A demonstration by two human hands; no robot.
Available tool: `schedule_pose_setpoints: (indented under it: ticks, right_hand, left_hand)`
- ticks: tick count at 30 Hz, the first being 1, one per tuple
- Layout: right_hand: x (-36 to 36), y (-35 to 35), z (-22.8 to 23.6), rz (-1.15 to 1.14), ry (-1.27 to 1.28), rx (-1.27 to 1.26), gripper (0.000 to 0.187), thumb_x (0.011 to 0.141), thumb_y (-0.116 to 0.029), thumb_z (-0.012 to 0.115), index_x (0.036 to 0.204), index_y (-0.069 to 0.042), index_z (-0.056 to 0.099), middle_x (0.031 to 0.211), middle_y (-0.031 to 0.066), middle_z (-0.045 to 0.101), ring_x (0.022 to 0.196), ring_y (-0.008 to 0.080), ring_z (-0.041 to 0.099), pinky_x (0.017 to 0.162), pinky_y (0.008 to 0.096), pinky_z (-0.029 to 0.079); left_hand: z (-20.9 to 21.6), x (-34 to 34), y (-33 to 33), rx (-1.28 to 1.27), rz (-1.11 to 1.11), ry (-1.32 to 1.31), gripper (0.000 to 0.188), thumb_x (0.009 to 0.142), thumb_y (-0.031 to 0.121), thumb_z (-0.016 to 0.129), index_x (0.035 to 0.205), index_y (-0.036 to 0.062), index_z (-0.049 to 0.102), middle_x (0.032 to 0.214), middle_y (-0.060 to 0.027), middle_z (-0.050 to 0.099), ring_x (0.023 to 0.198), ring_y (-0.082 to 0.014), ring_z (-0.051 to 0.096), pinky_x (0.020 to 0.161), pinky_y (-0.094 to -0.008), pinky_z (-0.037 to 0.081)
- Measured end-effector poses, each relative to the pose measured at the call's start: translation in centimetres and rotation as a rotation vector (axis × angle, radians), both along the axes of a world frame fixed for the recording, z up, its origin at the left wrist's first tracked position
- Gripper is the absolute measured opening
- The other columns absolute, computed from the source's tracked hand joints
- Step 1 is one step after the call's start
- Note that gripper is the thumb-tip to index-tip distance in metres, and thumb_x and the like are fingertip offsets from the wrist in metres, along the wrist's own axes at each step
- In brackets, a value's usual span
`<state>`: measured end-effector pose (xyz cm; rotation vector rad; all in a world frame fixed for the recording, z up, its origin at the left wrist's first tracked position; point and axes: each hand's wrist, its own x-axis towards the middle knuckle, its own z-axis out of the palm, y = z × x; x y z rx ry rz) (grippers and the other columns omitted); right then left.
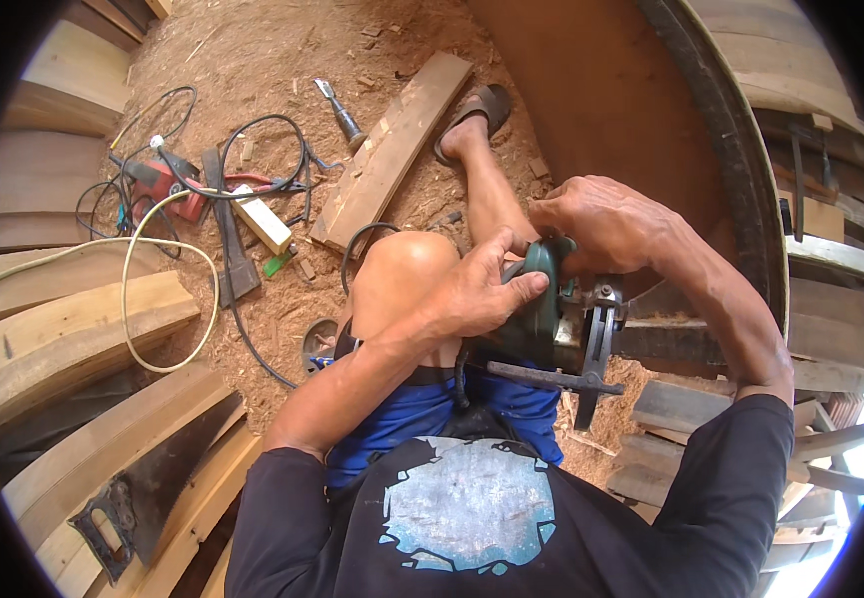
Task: The person measures the base of a circular saw with a metal ruler and uses a tool to adjust the blade and internal components while holding the saw on their lap.
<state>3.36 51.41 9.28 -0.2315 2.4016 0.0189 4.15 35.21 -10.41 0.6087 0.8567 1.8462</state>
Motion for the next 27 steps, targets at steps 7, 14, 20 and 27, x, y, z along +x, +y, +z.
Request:
schedule_pose_setpoints:
  ticks: [7, 14, 20, 27]
  right_hand:
    - [0.3, 0.6, -0.6, 0.021, 0.021, -0.123, 0.034, 0.065, -0.009, 0.086, 0.092, 0.001, 0.067, 0.087, 0.0213, 0.071, 0.091, 0.0433, 0.071, 0.08, 0.0509, 0.054]
    - [0.1, 1.7, -1.5, -0.002, -0.03, -0.236, 0.038, 0.064, -0.013, 0.09, 0.089, 0.002, 0.066, 0.086, 0.0211, 0.072, 0.088, 0.0401, 0.072, 0.077, 0.05, 0.054]
    - [0.8, 1.8, -1.0, -0.052, 0.068, -0.285, 0.038, 0.06, -0.013, 0.09, 0.086, 0.002, 0.066, 0.086, 0.0185, 0.066, 0.092, 0.0416, 0.067, 0.082, 0.0486, 0.052]
    - [1.1, 1.6, -0.3, 0.048, 0.139, -0.272, 0.04, 0.06, -0.014, 0.093, 0.082, 0.002, 0.064, 0.088, 0.0202, 0.071, 0.091, 0.0434, 0.07, 0.078, 0.0505, 0.052]
  left_hand:
    - [-0.3, 0.5, -0.2, -0.027, 0.101, 0.157, 0.038, 0.104, 0.018, 0.074, 0.131, -0.0013, 0.054, 0.112, -0.0124, 0.075, 0.102, -0.0129, 0.067, 0.086, -0.0322, 0.054]
    - [0.8, -0.3, -1.3, -0.097, 0.022, 0.163, 0.05, 0.105, 0.027, 0.075, 0.138, -0.0016, 0.051, 0.123, -0.0099, 0.068, 0.115, -0.014, 0.064, 0.098, -0.0307, 0.055]
    - [0.4, 0.1, -1.2, -0.179, 0.034, 0.276, 0.043, 0.109, 0.032, 0.067, 0.138, 0.0023, 0.056, 0.117, -0.0106, 0.072, 0.109, -0.0154, 0.067, 0.094, -0.0337, 0.055]
    - [-0.7, 0.2, -1.1, -0.06, 0.016, 0.151, 0.039, 0.112, 0.033, 0.06, 0.135, 0.003, 0.06, 0.106, -0.0118, 0.074, 0.101, -0.0176, 0.067, 0.089, -0.0375, 0.054]
